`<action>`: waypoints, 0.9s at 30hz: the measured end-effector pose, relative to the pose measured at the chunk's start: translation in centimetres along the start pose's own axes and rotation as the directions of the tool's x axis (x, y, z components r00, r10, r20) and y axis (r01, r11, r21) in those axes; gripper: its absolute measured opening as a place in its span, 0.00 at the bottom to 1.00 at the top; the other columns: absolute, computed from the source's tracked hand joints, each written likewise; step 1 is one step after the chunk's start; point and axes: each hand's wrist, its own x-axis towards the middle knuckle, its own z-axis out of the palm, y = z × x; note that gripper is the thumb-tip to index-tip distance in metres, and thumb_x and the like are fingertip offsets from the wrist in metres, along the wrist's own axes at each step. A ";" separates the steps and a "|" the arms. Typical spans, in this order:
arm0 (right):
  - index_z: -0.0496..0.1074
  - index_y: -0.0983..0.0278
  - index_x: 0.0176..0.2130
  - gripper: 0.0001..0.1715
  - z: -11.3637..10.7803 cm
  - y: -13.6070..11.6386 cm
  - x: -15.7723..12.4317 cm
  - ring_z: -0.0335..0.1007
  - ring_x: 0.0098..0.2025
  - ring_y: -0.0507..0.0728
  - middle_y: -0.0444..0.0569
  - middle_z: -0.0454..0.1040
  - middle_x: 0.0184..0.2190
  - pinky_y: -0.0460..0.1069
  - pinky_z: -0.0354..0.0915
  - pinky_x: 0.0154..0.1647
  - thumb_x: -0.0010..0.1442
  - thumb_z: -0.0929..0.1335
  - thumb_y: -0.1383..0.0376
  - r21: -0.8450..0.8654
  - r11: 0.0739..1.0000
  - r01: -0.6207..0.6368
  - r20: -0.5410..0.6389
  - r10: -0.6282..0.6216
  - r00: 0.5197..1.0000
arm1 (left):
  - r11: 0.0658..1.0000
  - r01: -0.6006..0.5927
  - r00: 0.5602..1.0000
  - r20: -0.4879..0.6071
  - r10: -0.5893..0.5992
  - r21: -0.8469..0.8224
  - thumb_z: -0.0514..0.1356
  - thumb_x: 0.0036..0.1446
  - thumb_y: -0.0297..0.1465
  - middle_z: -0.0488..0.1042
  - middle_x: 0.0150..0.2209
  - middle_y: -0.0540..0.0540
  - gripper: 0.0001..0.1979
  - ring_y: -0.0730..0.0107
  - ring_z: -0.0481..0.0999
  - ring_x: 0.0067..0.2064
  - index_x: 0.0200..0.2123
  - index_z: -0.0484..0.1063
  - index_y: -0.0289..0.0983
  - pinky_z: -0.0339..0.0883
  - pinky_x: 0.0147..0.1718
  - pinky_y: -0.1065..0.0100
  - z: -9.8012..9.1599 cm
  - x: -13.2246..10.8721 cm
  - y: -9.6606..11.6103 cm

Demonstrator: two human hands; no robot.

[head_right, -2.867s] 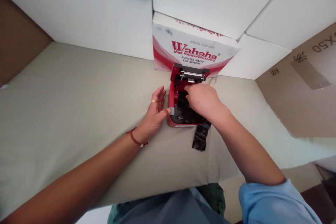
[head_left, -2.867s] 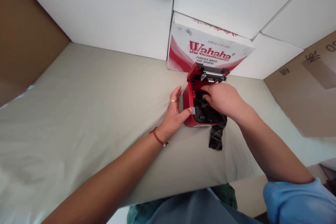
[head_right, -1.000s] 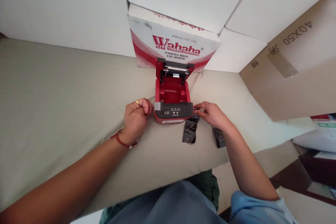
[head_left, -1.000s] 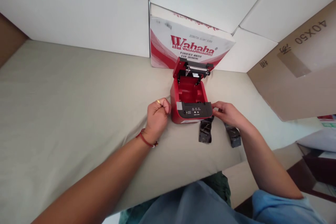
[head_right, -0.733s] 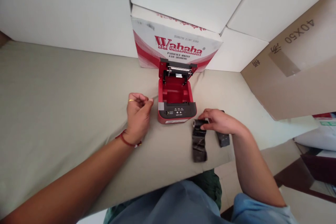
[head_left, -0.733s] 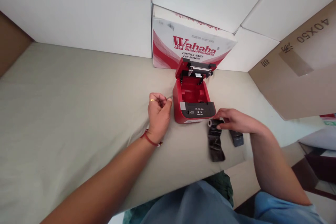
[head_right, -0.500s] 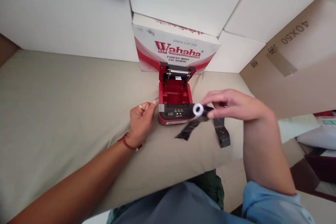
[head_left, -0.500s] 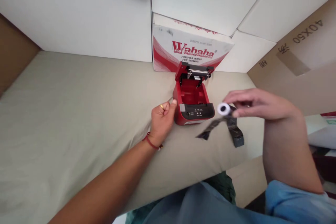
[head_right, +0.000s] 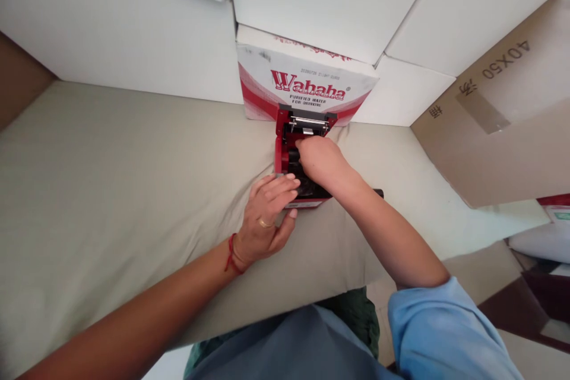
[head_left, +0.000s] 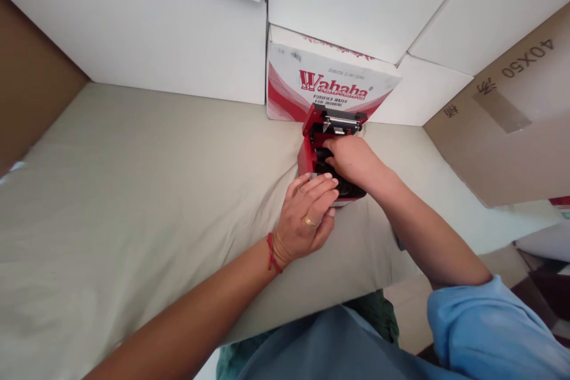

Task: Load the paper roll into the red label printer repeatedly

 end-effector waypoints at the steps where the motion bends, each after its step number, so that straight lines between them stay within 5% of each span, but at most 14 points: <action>1: 0.85 0.68 0.60 0.20 0.1 0.0 0.3 0.87 0.59 0.72 0.65 0.91 0.57 0.57 0.72 0.53 0.76 0.69 0.70 -0.001 1.000 -0.001 0.003 0.001 1.000 | 1.000 0.007 1.000 0.016 -0.006 -0.012 0.61 0.75 0.24 0.89 0.64 0.37 0.27 0.54 0.88 0.68 0.73 0.69 0.43 0.72 0.75 0.44 0.0 0.0 -0.1; 5: 0.84 0.68 0.64 0.23 0.7 -0.1 1.1 0.87 0.60 0.72 0.66 0.90 0.60 0.58 0.73 0.56 0.75 0.69 0.71 0.010 1.000 -0.008 -0.012 0.008 1.000 | 1.000 -0.006 0.988 0.151 0.004 0.011 0.62 0.73 0.25 0.90 0.63 0.41 0.27 0.51 0.90 0.65 0.72 0.74 0.47 0.63 0.81 0.36 -0.3 0.0 -0.2; 11: 0.85 0.67 0.63 0.21 0.8 0.7 0.9 0.88 0.58 0.69 0.64 0.91 0.59 0.56 0.74 0.56 0.75 0.72 0.68 0.109 0.994 0.018 -0.034 -0.014 0.999 | 0.987 -0.067 0.988 0.149 0.045 0.146 0.62 0.74 0.25 0.92 0.60 0.41 0.24 0.52 0.91 0.65 0.70 0.78 0.43 0.61 0.83 0.40 -0.2 -0.1 0.1; 15: 0.90 0.61 0.53 0.15 -0.4 2.8 -2.2 0.89 0.47 0.63 0.51 0.93 0.47 0.54 0.76 0.51 0.77 0.72 0.60 0.453 0.879 0.147 -0.125 -0.100 0.987 | 0.994 -0.014 0.978 0.209 -0.009 0.108 0.63 0.74 0.25 0.90 0.64 0.41 0.34 0.51 0.89 0.68 0.79 0.71 0.46 0.64 0.82 0.42 -0.2 -0.2 0.1; 18: 0.90 0.58 0.51 0.18 -0.6 3.9 -6.1 0.89 0.46 0.63 0.49 0.93 0.47 0.56 0.79 0.52 0.79 0.70 0.56 0.556 0.808 0.193 -0.313 -0.011 0.950 | 0.992 0.012 0.971 0.235 -0.041 0.122 0.64 0.74 0.26 0.90 0.64 0.40 0.34 0.50 0.88 0.68 0.80 0.71 0.46 0.65 0.81 0.43 -0.3 -0.3 0.1; 23: 0.90 0.53 0.56 0.15 3.8 4.4 -11.3 0.90 0.61 0.64 0.52 0.92 0.60 0.61 0.83 0.67 0.82 0.70 0.59 0.516 0.753 0.407 -0.474 -0.144 0.868 | 0.992 0.007 0.974 0.223 -0.035 0.124 0.64 0.73 0.25 0.90 0.63 0.42 0.33 0.50 0.89 0.66 0.78 0.72 0.48 0.64 0.81 0.42 -0.1 -0.1 0.3; 27: 0.88 0.53 0.60 0.17 8.4 4.6 -12.3 0.89 0.65 0.63 0.55 0.91 0.64 0.63 0.83 0.71 0.83 0.70 0.64 0.478 0.736 0.479 -0.577 -0.148 0.803 | 0.987 0.002 0.988 0.151 -0.026 0.158 0.64 0.73 0.24 0.92 0.60 0.43 0.37 0.52 0.90 0.63 0.81 0.67 0.47 0.61 0.81 0.46 -0.2 0.2 0.7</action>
